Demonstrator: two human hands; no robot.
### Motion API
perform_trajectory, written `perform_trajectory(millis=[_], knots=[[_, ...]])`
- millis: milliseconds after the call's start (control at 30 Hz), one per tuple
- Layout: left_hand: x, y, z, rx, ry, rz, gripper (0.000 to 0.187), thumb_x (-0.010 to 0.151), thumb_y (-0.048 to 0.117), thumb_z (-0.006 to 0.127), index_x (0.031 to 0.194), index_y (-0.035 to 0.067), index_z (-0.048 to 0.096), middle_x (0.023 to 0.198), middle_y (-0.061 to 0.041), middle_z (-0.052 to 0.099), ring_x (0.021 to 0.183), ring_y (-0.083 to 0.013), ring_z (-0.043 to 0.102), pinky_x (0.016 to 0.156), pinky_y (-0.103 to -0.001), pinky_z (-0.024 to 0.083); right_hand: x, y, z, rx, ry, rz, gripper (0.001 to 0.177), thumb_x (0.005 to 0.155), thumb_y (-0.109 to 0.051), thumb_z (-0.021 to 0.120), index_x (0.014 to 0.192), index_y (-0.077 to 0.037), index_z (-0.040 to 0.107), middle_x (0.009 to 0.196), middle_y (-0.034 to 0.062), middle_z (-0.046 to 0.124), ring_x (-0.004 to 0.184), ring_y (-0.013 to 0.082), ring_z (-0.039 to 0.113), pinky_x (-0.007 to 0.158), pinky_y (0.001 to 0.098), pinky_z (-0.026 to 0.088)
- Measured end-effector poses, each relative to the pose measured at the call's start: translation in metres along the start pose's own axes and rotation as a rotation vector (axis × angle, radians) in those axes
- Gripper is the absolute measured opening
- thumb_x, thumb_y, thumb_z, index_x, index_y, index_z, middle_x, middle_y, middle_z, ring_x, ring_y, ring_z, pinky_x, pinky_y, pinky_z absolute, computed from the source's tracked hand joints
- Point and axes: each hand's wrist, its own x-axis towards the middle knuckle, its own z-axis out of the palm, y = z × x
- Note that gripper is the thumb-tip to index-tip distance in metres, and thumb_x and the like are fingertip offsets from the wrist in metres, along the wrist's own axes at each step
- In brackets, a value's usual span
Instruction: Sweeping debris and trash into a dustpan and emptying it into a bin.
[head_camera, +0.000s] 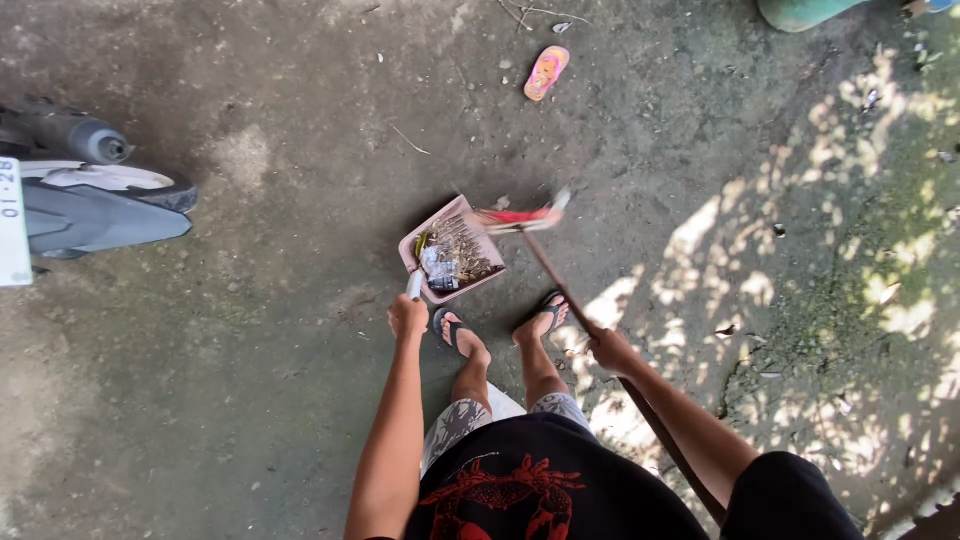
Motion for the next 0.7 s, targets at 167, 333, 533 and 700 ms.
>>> perform_trajectory(millis=[167,333,533,700], knots=[[0.011,-0.005,-0.002,-0.026,0.026,-0.016,0.028,0.092,0.017,0.058,0.105,-0.005,0.071,0.096,-0.026,0.073,0.071,-0.0367,0.075,0.051,-0.041,0.057,-0.018,-0.014,-0.029,0.062,0.126,-0.212,0.051,0.097,-0.022,0.054,0.148,-0.024,0.05,0.097,0.0256,0.075,0.088,0.0425,0.073,0.076,0.0522,0.057],[-0.002,0.002,-0.002,-0.082,0.027,0.004,0.03,0.093,0.019,0.059,0.108,-0.005,0.069,0.098,-0.026,0.072,0.071,-0.0362,0.075,0.05,-0.039,0.057,0.032,-0.006,-0.021,0.016,0.158,-0.099,0.064,0.095,-0.015,0.051,0.157,-0.016,0.034,0.09,0.0289,0.072,0.082,0.0454,0.072,0.069,0.0545,0.056],[0.001,0.004,-0.005,-0.063,0.0,-0.037,0.031,0.094,0.02,0.06,0.111,-0.006,0.068,0.098,-0.026,0.073,0.072,-0.0366,0.076,0.052,-0.04,0.057,0.042,-0.014,0.023,-0.072,0.144,-0.151,0.063,0.098,-0.011,0.047,0.157,0.0,0.026,0.083,0.0262,0.072,0.072,0.0398,0.072,0.06,0.0535,0.058],[0.007,0.0,-0.007,0.023,0.012,-0.062,0.032,0.097,0.023,0.062,0.109,-0.005,0.07,0.095,-0.026,0.075,0.072,-0.0362,0.077,0.056,-0.042,0.06,-0.018,-0.018,0.008,-0.071,-0.027,-0.143,0.062,0.099,-0.013,0.045,0.158,-0.011,0.028,0.085,0.0222,0.074,0.072,0.0363,0.074,0.065,0.0505,0.06]])
